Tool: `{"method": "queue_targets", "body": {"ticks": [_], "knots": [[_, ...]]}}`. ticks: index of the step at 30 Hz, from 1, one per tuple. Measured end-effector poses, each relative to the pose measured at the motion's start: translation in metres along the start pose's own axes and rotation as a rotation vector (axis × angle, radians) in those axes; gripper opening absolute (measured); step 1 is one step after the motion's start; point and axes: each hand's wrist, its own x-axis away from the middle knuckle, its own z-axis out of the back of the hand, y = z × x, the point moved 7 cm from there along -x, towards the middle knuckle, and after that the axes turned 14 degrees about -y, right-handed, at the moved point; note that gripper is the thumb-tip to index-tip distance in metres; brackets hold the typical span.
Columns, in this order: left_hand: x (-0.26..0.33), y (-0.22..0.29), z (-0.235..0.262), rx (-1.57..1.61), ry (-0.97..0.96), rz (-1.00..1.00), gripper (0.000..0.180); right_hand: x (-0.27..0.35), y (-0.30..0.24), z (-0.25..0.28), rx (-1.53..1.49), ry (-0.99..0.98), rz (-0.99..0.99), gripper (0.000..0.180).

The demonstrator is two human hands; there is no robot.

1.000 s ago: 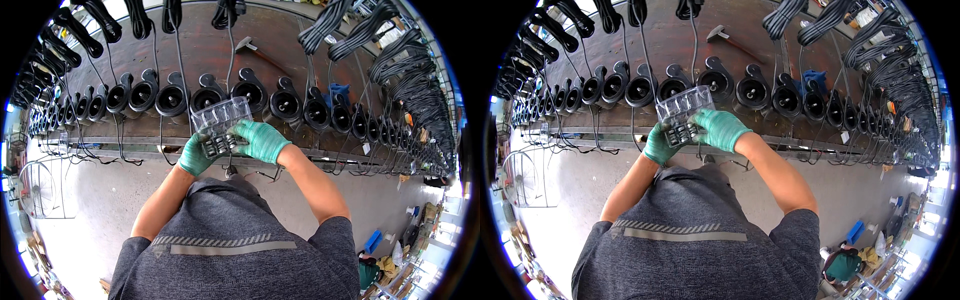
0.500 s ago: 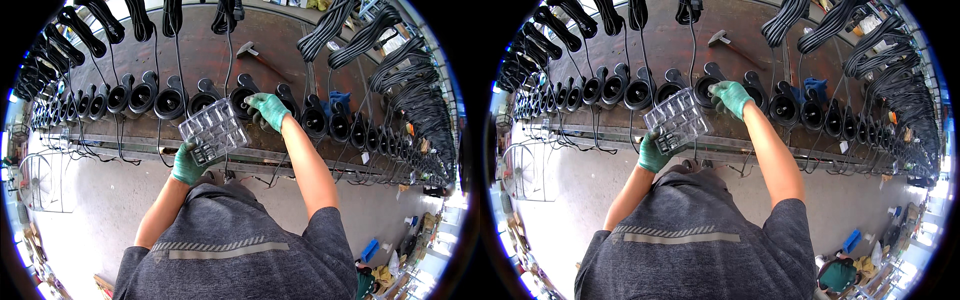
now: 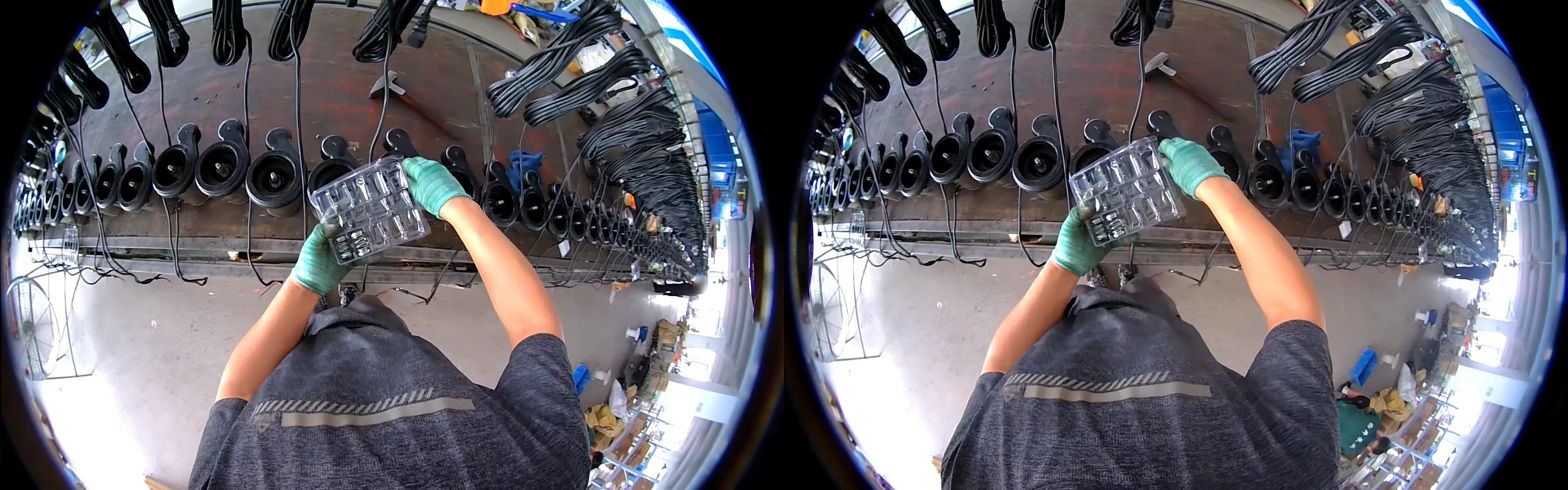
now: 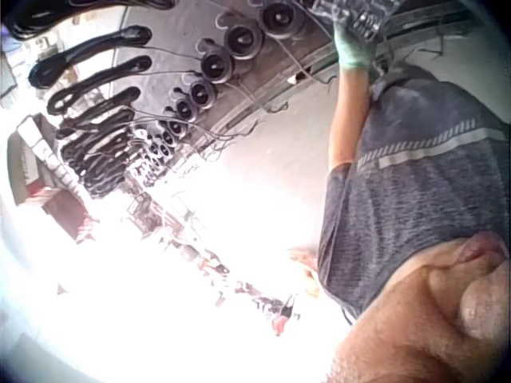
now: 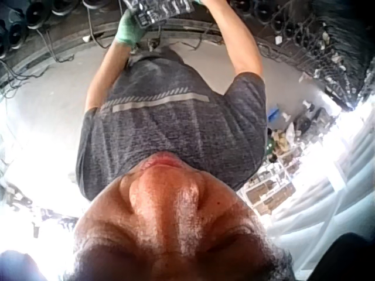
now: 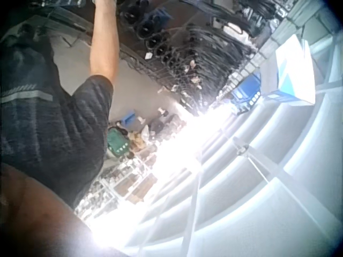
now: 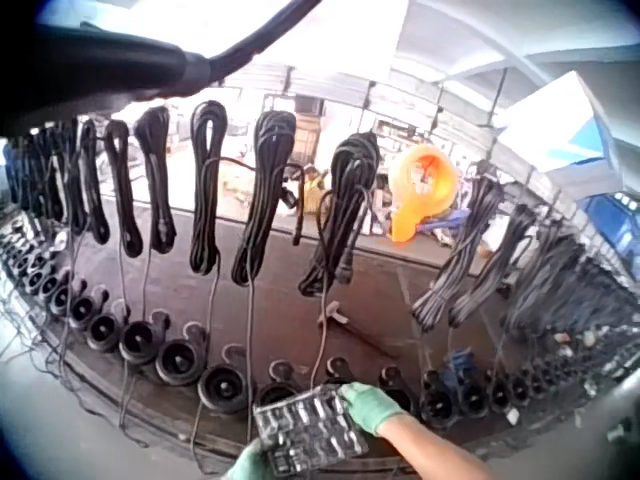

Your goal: The person stands at a long workbench in a factory setting, wearing green gloves. They pick up small cylindrical metal components from a clear plastic tray and insert them one by one into the central openings of black circular devices arranged in rows. The person repeats this insertion process for multiple units along the bench.

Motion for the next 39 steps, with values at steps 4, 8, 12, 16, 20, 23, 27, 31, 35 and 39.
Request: {"method": "queue_targets", "body": {"ticks": [4,8,12,16,20,23,27,31,35,39], "knots": [[-0.005,-0.004,0.013,0.042,0.021,0.029,0.069,-0.018,0.006,-0.01,0.055,-0.104,-0.112,0.021],[-0.004,-0.002,0.024,0.047,0.05,-0.011,0.067,-0.032,0.007,-0.015,0.147,-0.193,-0.183,0.023],[0.002,0.002,0.008,-0.019,0.005,-0.072,0.064,-0.031,-0.002,-0.002,0.05,-0.187,-0.208,0.026],[0.009,0.005,0.001,-0.147,0.061,-0.104,0.055,0.018,0.001,0.029,-0.243,0.254,-0.216,0.027],[0.006,-0.01,0.006,-0.24,0.162,-0.111,0.043,0.088,-0.055,0.049,-0.351,0.346,0.166,0.034],[-0.011,-0.035,0.007,-0.295,0.2,-0.128,0.046,0.123,-0.088,0.018,0.089,0.066,0.346,0.057],[-0.034,-0.074,-0.014,-0.285,0.257,-0.092,0.036,0.135,-0.059,-0.008,0.154,-0.061,0.368,0.065],[-0.05,-0.101,-0.022,-0.298,0.261,-0.117,0.036,0.145,-0.015,-0.019,0.068,-0.036,0.438,0.06],[-0.056,-0.124,-0.018,-0.313,0.242,-0.123,0.037,0.157,0.009,-0.016,-0.081,-0.105,0.447,0.056],[-0.054,-0.138,-0.014,-0.4,0.195,-0.111,0.044,0.166,0.018,-0.011,-0.239,-0.117,0.443,0.048]]}}
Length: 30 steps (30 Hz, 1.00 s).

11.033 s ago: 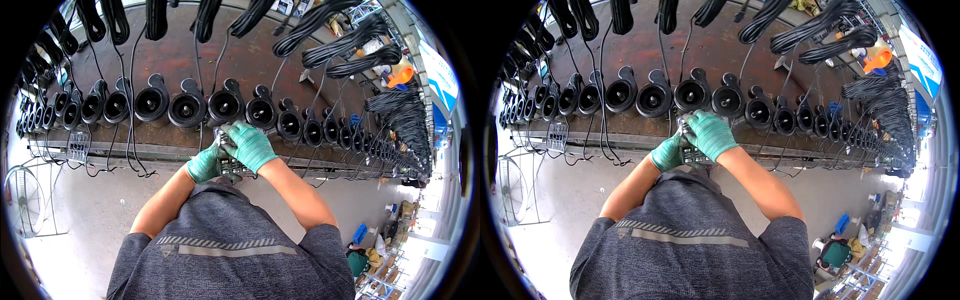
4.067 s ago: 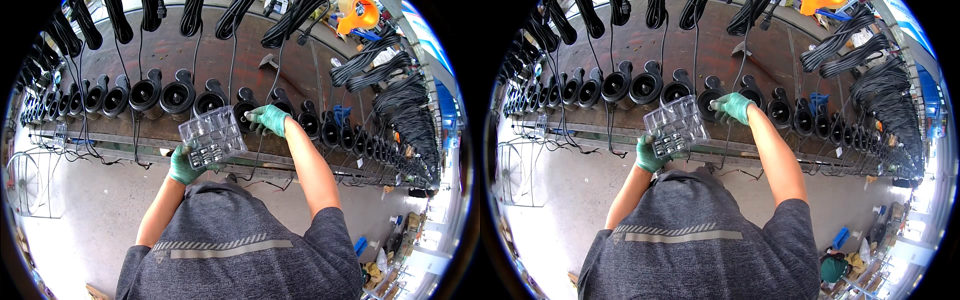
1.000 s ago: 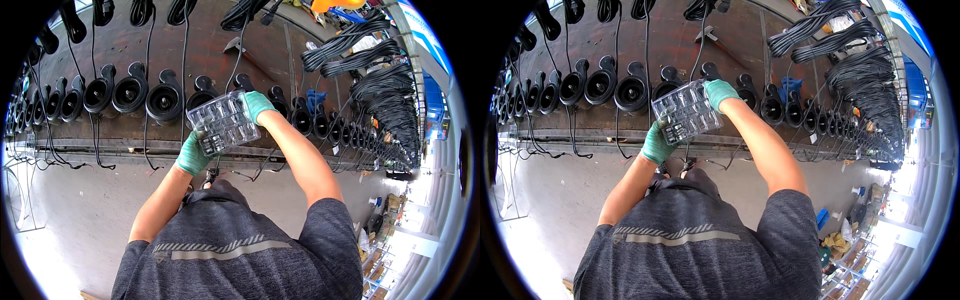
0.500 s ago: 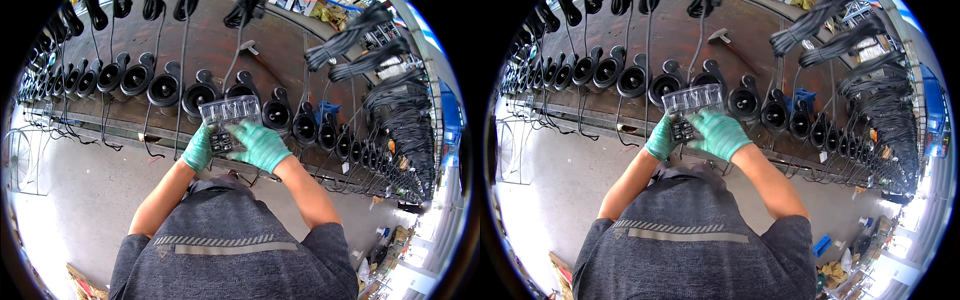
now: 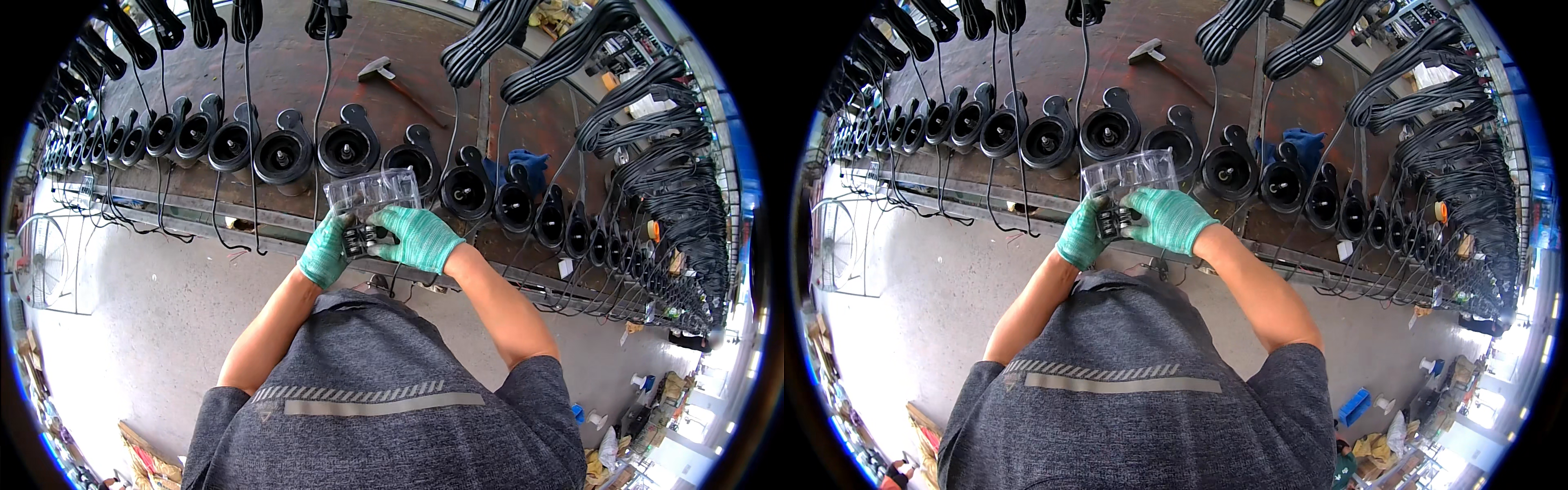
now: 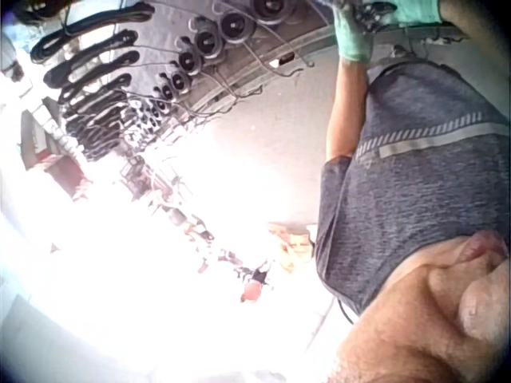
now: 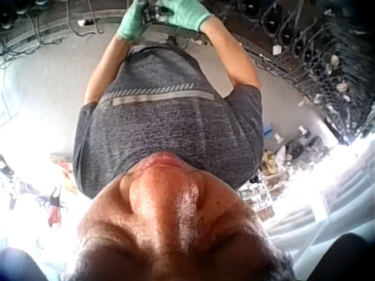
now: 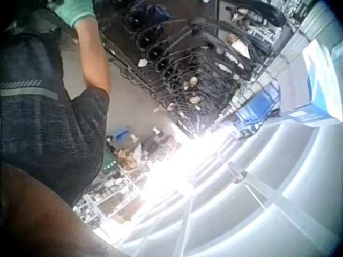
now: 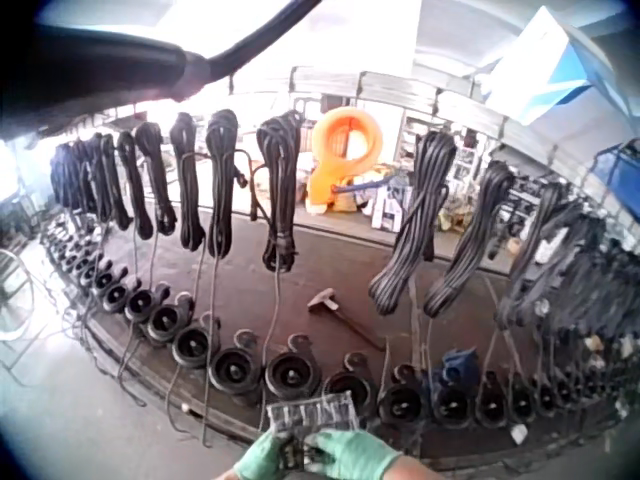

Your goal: The person stands at a long workbench in a factory setting, wearing green gloves. They pick up small cylindrical metal components from a clear plastic tray and insert them one by one into the central openings of black circular devices arranged in rows. The person repeats this insertion process for multiple units along the bench.

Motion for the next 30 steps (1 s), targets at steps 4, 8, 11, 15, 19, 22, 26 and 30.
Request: {"method": "queue_targets", "body": {"ticks": [4,8,11,15,19,22,26,30], "knots": [[0.012,-0.005,0.01,-0.046,0.071,-0.041,0.056,0.014,0.031,0.026,-0.256,0.257,-0.104,0.031],[0.025,-0.002,0.016,0.04,0.096,-0.047,0.054,0.008,0.105,0.028,-0.799,0.317,-0.328,0.029],[0.03,0.0,0.019,0.034,0.114,-0.061,0.053,-0.007,0.119,0.027,-0.822,0.243,-0.5,0.031],[0.028,0.003,0.021,0.014,0.06,-0.038,0.054,-0.022,0.129,0.033,-0.776,0.124,-0.628,0.031],[0.022,0.002,0.022,0.036,0.002,-0.02,0.057,-0.028,0.141,0.031,-0.642,0.089,-0.671,0.036],[0.019,0.004,0.026,0.062,0.005,-0.041,0.06,-0.024,0.125,0.047,-0.2,0.269,-0.501,0.031],[0.016,0.004,0.029,0.06,0.0,0.005,0.062,-0.033,0.103,0.054,0.182,0.22,-0.337,0.028],[0.015,0.009,0.014,0.05,0.0,-0.005,0.059,-0.047,0.102,0.051,0.248,0.068,-0.401,0.019]]}}
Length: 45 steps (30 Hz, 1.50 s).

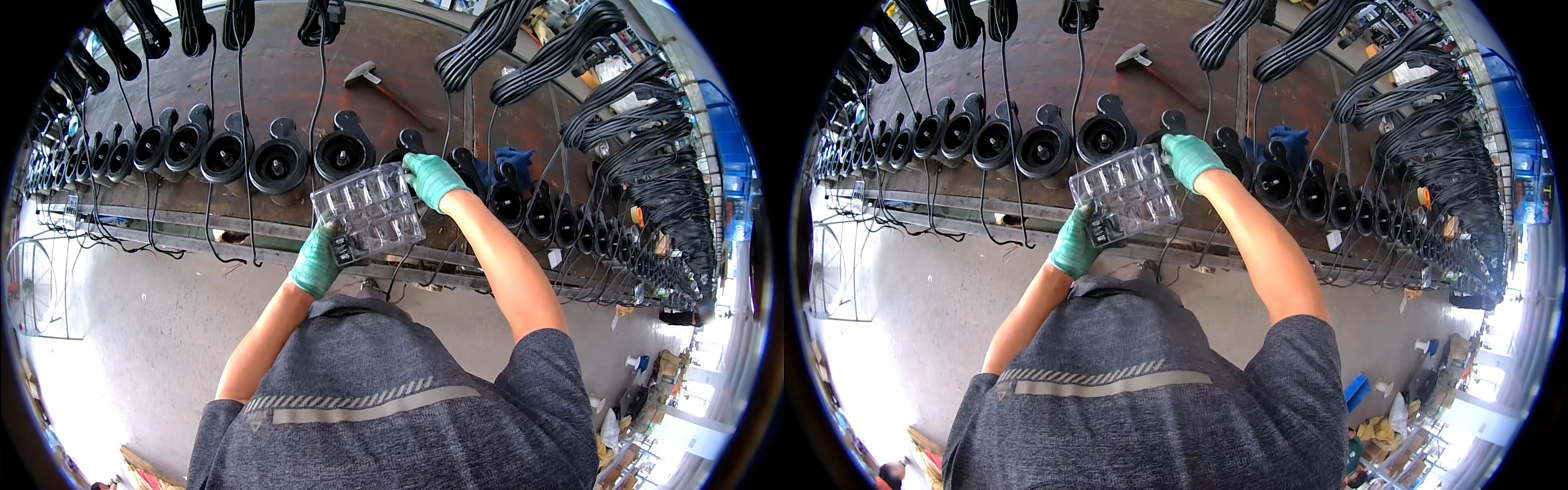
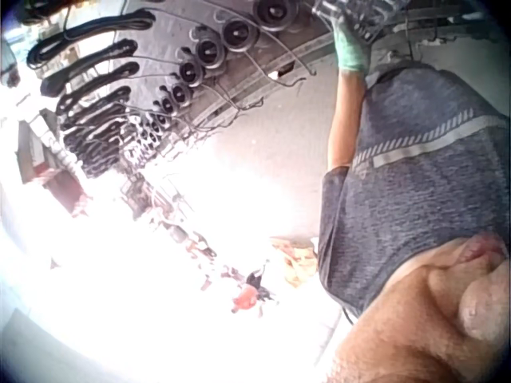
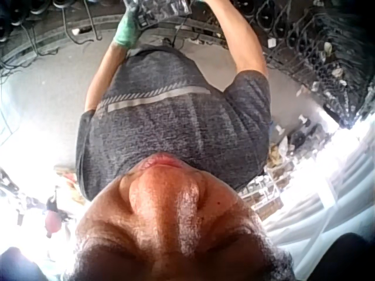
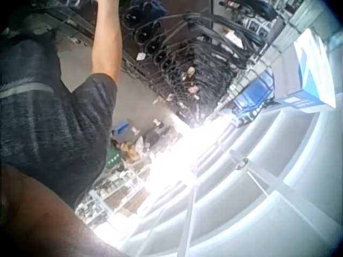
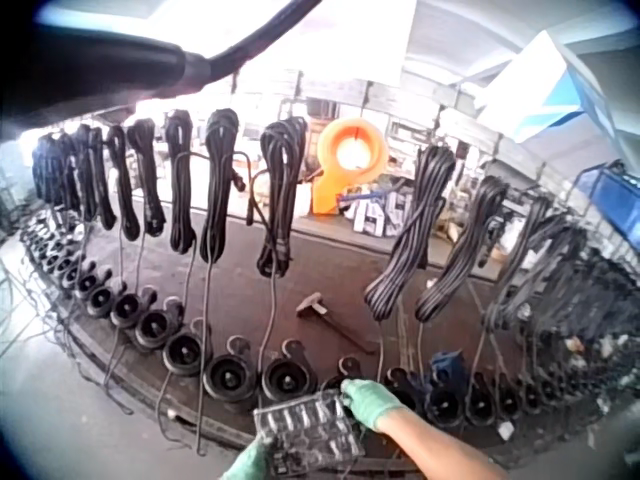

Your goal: The person stands at a long workbench in a factory setting, wearing green gloves. They pick up small cylindrical metal components from a clear plastic tray and insert them one by one into the central openings of black circular devices arranged in rows. The person repeats this insertion process for multiple units along the bench.

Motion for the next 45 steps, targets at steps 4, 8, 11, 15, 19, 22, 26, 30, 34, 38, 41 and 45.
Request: {"method": "queue_targets", "body": {"ticks": [4,8,11,15,19,22,26,30,34,38,41,45], "knots": [[-0.007,0.002,-0.007,-0.005,0.005,-0.001,0.054,-0.017,-0.001,-0.01,0.14,-0.134,-0.098,0.019],[-0.011,-0.001,0.001,-0.012,0.065,0.02,0.052,-0.026,-0.004,-0.011,0.194,-0.15,-0.118,0.02],[-0.011,0.003,-0.003,-0.032,0.021,-0.04,0.053,-0.005,0.003,0.006,0.003,0.044,-0.111,0.018],[-0.014,0.004,-0.009,-0.07,0.026,-0.047,0.055,0.06,0.006,0.037,-0.243,0.587,-0.117,0.019],[-0.017,-0.002,-0.02,-0.114,0.059,-0.007,0.051,0.121,-0.094,0.026,-0.002,0.321,0.325,0.042],[-0.026,-0.023,-0.02,-0.099,0.032,-0.002,0.05,0.127,-0.114,-0.01,0.107,0.165,0.308,0.056],[-0.035,-0.041,-0.035,-0.113,0.033,0.008,0.051,0.125,-0.094,-0.036,0.026,0.043,0.287,0.058],[-0.04,-0.056,-0.037,-0.239,0.037,-0.008,0.05,0.134,-0.071,-0.038,-0.197,0.049,0.344,0.05],[-0.041,-0.075,-0.039,-0.363,0.029,0.009,0.05,0.146,-0.05,-0.041,-0.231,0.09,0.395,0.047],[-0.032,-0.083,-0.055,-0.355,0.053,-0.045,0.057,0.166,-0.02,-0.017,-0.444,0.199,0.332,0.042],[-0.029,-0.089,-0.058,-0.316,0.041,-0.054,0.072,0.159,0.059,-0.008,-0.674,0.504,0.316,0.024],[-0.025,-0.101,-0.052,-0.254,0.059,-0.02,0.077,0.13,0.124,-0.021,-1.166,0.129,-0.065,0.032]]}}
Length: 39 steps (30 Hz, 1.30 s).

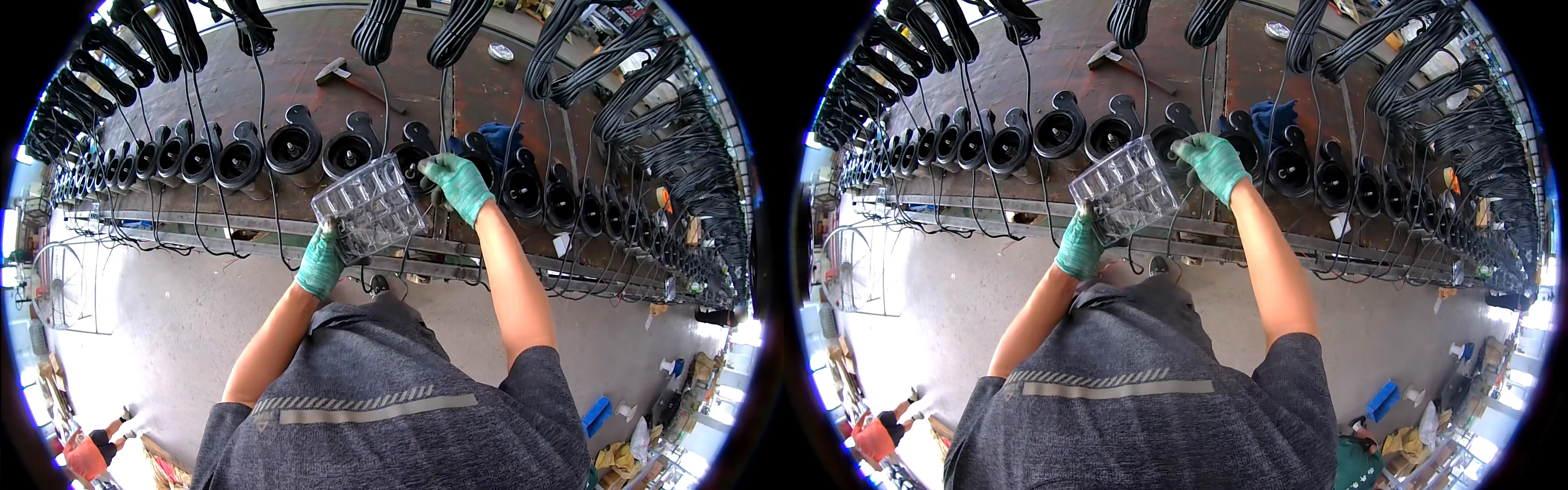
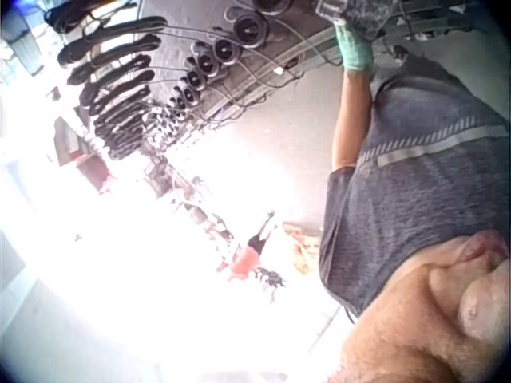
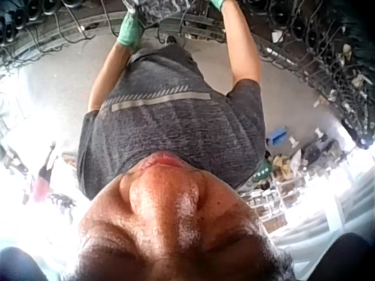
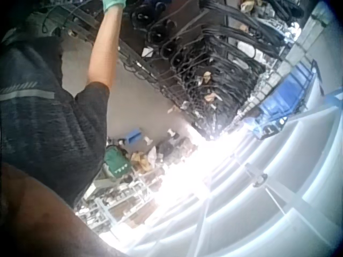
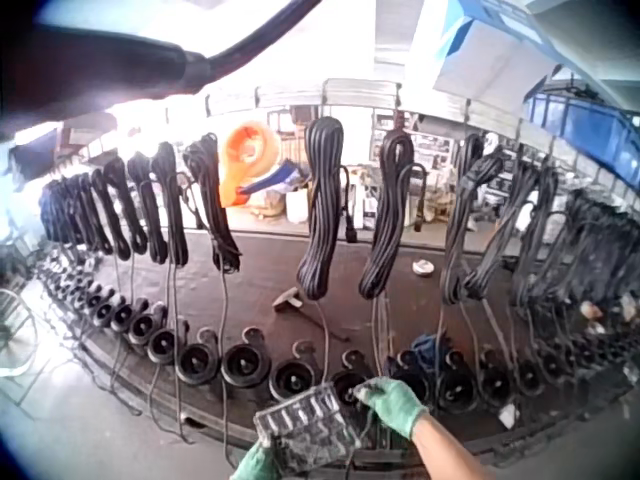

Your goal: The person stands at a long workbench in a factory setting, wearing green gloves. They pick up small cylindrical metal components from a clear plastic tray and insert them one by one into the central openings of black circular devices arranged in rows. The person repeats this insertion process for multiple units along the bench.

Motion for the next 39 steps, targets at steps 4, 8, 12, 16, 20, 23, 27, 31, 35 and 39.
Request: {"method": "queue_targets", "body": {"ticks": [4,8,12,16,20,23,27,31,35,39], "knots": [[-0.003,-0.006,0.0,0.011,-0.021,-0.019,0.074,-0.02,0.013,-0.003,-0.032,-0.094,-0.138,0.036],[-0.003,-0.009,0.007,0.028,-0.034,-0.001,0.071,-0.033,0.008,-0.003,0.16,-0.077,-0.245,0.037],[-0.009,-0.009,0.005,0.037,-0.112,0.028,0.073,-0.039,0.007,-0.004,0.245,-0.041,-0.302,0.034],[-0.011,0.002,-0.017,0.052,-0.176,0.073,0.073,-0.034,-0.005,0.0,0.853,0.205,0.098,0.03],[-0.014,-0.003,-0.013,0.067,-0.23,0.121,0.072,-0.041,-0.017,-0.018,1.122,0.043,0.121,0.024],[-0.021,-0.008,-0.008,0.1,-0.268,0.115,0.069,-0.051,-0.018,-0.026,1.183,-0.021,0.005,0.017],[-0.023,-0.015,-0.002,0.104,-0.274,0.119,0.068,-0.064,-0.021,-0.045,1.36,-0.138,-0.13,0.02],[-0.024,-0.012,0.004,0.055,-0.267,0.09,0.067,-0.068,-0.008,-0.029,1.325,-0.055,-0.184,0.025],[0.004,-0.017,0.061,-0.005,-0.183,0.097,0.053,-0.042,-0.024,-0.021,0.903,0.128,-0.09,0.046],[0.042,-0.029,0.15,0.02,0.028,0.109,0.055,0.044,0.008,-0.006,0.554,0.484,-0.007,0.036]]}}
